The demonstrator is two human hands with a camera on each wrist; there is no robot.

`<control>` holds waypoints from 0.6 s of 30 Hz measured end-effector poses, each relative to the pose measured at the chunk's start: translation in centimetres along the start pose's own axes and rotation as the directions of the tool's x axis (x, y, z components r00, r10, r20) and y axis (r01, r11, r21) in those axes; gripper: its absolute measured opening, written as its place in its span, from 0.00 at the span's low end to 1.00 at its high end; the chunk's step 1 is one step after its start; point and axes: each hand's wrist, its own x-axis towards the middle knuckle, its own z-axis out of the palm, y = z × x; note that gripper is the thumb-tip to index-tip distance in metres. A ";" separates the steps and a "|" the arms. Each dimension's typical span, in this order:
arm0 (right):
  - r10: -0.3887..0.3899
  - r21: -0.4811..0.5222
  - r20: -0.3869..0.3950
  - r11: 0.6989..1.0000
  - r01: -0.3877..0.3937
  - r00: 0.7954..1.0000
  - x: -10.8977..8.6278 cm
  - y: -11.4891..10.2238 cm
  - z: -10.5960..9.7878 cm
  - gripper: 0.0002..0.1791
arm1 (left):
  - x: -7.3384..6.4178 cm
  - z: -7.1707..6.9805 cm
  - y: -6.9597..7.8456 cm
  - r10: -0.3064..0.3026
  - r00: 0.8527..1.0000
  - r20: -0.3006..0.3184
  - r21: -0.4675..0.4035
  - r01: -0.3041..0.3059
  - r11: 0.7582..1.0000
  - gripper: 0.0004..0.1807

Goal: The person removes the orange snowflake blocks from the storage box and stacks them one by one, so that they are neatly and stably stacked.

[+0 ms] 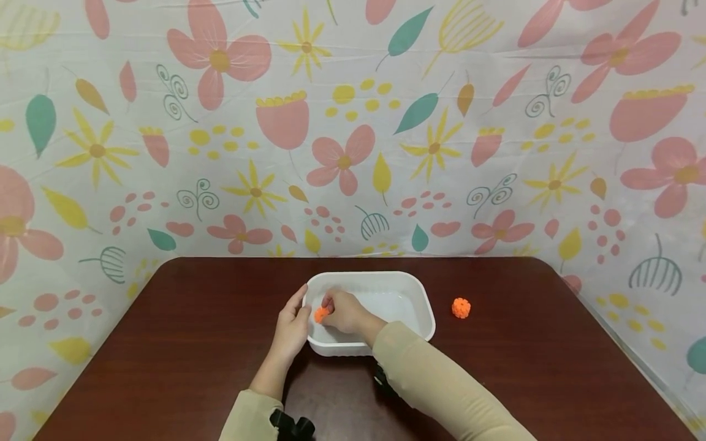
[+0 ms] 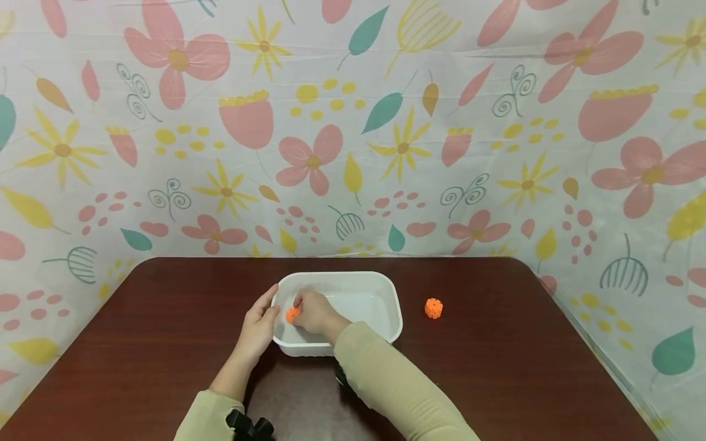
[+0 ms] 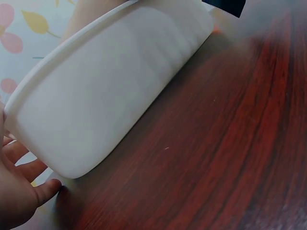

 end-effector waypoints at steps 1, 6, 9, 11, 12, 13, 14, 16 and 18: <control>0.006 0.007 -0.003 1.000 -0.006 1.000 0.0 0.0 -0.1 0.11 | 0.1 0.0 0.0 0.003 1.000 -0.001 0.001 -0.003 1.000 0.26; 0.005 0.030 -0.024 1.000 -0.004 1.000 0.3 0.1 -0.3 0.07 | 0.3 0.0 0.1 0.004 1.000 -0.013 0.020 -0.004 1.000 0.26; 0.006 0.055 -0.024 0.998 -0.005 1.000 0.3 0.1 -0.3 0.07 | 0.3 -0.1 0.1 -0.004 1.000 -0.025 0.029 0.005 1.000 0.26; 0.013 0.086 -0.026 0.996 -0.011 1.000 0.2 0.0 -0.5 0.07 | 0.2 -0.2 0.1 -0.005 1.000 -0.029 0.031 0.006 1.000 0.26; 0.020 0.110 -0.027 0.994 -0.017 0.999 0.1 -0.1 -0.5 0.07 | 0.2 -0.2 0.1 -0.007 1.000 -0.028 0.027 0.007 1.000 0.26; 0.030 0.134 -0.030 0.991 -0.025 0.999 0.0 -0.1 -0.7 0.07 | 0.2 -0.1 0.1 -0.006 1.000 -0.025 0.026 0.007 1.000 0.26; 0.035 0.161 -0.034 0.987 -0.029 0.999 -0.1 -0.1 -0.7 0.07 | 0.2 -0.1 0.0 -0.006 1.000 -0.021 0.021 0.006 1.000 0.26; 0.044 0.218 -0.035 0.975 -0.035 0.998 -0.3 -0.1 -0.9 0.08 | 0.1 -0.1 0.0 -0.005 1.000 -0.013 0.013 0.005 1.000 0.26; 0.055 0.291 -0.033 0.956 -0.043 0.998 -0.4 -0.1 -1.2 0.09 | 0.0 -0.1 -0.1 0.001 1.000 -0.008 0.004 -0.001 1.000 0.26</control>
